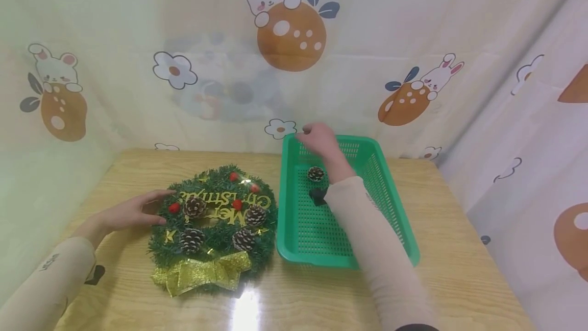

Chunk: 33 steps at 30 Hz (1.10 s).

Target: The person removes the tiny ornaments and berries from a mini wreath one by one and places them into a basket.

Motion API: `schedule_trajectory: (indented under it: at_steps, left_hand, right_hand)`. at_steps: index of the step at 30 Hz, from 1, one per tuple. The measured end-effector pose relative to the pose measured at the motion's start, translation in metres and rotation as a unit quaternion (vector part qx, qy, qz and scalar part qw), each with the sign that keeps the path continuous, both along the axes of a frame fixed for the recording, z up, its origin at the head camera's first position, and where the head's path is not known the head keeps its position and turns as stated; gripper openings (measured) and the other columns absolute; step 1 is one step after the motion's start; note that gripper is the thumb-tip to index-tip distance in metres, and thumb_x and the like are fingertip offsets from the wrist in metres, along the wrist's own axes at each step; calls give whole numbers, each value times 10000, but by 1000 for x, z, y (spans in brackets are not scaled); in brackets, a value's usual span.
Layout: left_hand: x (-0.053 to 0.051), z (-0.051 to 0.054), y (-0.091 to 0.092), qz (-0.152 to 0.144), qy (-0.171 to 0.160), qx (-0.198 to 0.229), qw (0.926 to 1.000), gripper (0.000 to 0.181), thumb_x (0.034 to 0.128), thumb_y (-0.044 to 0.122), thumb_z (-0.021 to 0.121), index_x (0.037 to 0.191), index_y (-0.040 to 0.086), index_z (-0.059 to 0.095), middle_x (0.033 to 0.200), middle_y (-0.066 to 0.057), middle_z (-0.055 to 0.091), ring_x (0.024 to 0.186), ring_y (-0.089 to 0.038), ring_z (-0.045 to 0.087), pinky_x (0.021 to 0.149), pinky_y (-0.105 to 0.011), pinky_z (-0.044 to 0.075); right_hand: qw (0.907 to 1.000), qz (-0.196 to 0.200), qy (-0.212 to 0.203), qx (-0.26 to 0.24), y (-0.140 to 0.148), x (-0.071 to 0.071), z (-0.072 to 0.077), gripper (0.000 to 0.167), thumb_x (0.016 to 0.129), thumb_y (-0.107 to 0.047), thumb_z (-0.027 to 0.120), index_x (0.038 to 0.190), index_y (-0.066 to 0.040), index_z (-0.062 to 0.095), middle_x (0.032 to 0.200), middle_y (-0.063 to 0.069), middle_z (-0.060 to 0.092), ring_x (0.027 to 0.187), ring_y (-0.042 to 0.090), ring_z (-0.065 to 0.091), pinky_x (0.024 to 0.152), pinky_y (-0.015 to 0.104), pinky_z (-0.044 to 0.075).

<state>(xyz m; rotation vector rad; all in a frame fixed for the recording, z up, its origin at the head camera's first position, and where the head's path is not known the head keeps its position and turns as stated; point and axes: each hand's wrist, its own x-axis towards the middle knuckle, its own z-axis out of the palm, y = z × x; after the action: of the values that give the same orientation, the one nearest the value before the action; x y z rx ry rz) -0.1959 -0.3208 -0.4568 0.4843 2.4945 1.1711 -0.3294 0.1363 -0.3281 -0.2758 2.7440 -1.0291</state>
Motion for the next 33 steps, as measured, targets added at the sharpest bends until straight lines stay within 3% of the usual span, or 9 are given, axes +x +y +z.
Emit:
schedule_trajectory:
  at_steps: [6,16,24,33]
  left_hand:
    - [-1,-1,-1,-50,6,44,10000,780,880,265,738,1518,99,321,1573,-274,174,1420,-515,118,1074,-743,98]
    - [-1,0,-1,1,-52,37,10000,786,881,283,734,1521,102,315,1577,-271,165,1425,-510,108,1086,-730,77]
    - [-1,-4,-2,71,-101,7,9999,812,871,330,737,1527,120,306,1583,-255,169,1431,-495,117,1099,-712,85]
    - [-3,-6,-3,67,-46,-25,10000,807,868,346,737,1524,136,317,1582,-255,172,1430,-497,117,1096,-717,86]
  right_hand:
    - [9990,294,30,-350,-32,5,3,524,976,-287,585,1432,-51,481,1424,155,503,1312,320,448,1047,476,420]
    - [9971,725,7,-223,-93,18,0,557,950,-303,641,1429,-64,486,1407,109,525,1279,287,486,1012,435,457]
    - [9928,1189,-27,128,-138,36,-4,617,926,-317,670,1446,-58,465,1427,98,521,1294,258,489,1052,394,440]
    - [9829,1778,-94,459,-166,51,-14,648,927,-332,679,1468,-75,432,1456,94,493,1317,247,468,1036,367,438]
